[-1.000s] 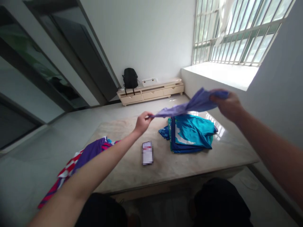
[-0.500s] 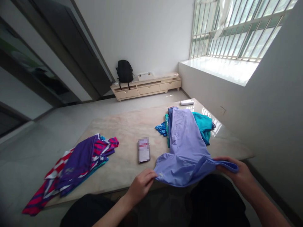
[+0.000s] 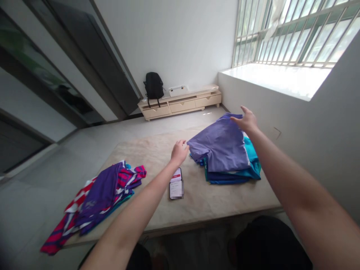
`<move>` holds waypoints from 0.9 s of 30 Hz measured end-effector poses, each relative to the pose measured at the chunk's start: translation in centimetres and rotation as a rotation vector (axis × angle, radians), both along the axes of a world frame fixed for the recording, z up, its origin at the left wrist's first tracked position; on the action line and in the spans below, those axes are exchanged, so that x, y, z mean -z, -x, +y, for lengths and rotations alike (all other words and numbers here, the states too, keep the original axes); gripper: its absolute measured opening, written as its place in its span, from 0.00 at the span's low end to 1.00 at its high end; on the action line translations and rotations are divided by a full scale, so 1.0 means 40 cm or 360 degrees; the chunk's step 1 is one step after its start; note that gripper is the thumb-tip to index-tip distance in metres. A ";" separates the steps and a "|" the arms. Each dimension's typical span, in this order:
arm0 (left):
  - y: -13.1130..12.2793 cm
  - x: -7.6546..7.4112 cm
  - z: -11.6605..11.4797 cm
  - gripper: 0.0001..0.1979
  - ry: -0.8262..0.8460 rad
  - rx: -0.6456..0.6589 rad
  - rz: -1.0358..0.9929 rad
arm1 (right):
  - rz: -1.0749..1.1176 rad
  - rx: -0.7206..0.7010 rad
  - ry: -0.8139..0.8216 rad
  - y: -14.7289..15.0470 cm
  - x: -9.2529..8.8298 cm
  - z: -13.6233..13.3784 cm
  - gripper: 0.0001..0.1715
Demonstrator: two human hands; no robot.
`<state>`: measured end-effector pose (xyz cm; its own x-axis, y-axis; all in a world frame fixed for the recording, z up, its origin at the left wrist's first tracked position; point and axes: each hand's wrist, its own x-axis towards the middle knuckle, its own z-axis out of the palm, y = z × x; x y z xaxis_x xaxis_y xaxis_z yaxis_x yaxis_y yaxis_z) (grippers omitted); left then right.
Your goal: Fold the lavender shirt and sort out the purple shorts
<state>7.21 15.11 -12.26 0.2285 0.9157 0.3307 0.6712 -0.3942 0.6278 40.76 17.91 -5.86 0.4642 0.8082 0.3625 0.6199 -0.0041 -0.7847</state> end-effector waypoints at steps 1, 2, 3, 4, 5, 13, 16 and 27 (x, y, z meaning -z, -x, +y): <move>-0.006 0.024 -0.045 0.17 -0.0020 0.0033 0.0026 | -0.0055 0.0031 -0.0048 0.031 0.041 -0.016 0.41; 0.000 0.055 -0.105 0.17 -0.0033 0.0094 0.0057 | -0.0093 0.0042 -0.0097 0.064 0.092 -0.050 0.37; 0.018 0.091 -0.173 0.17 -0.0040 0.0170 0.0094 | -0.0121 0.0018 -0.0135 0.098 0.149 -0.098 0.33; 0.050 0.130 -0.245 0.17 -0.0039 0.0232 0.0135 | -0.0132 -0.0020 -0.0151 0.129 0.207 -0.155 0.29; 0.094 0.167 -0.314 0.15 -0.0025 0.0254 0.0177 | -0.0126 -0.0057 -0.0143 0.158 0.260 -0.218 0.24; 0.579 0.243 -0.447 0.11 0.0089 -0.0472 0.0554 | 0.0151 -0.0520 0.0111 0.287 0.406 -0.482 0.17; 0.698 0.227 -0.391 0.16 0.0076 -0.0808 0.0577 | 0.0200 -0.0664 0.0236 0.347 0.422 -0.475 0.18; 0.805 0.315 -0.371 0.22 0.0555 -0.1200 0.0645 | -0.0065 -0.1480 0.0460 0.606 0.559 -0.687 0.15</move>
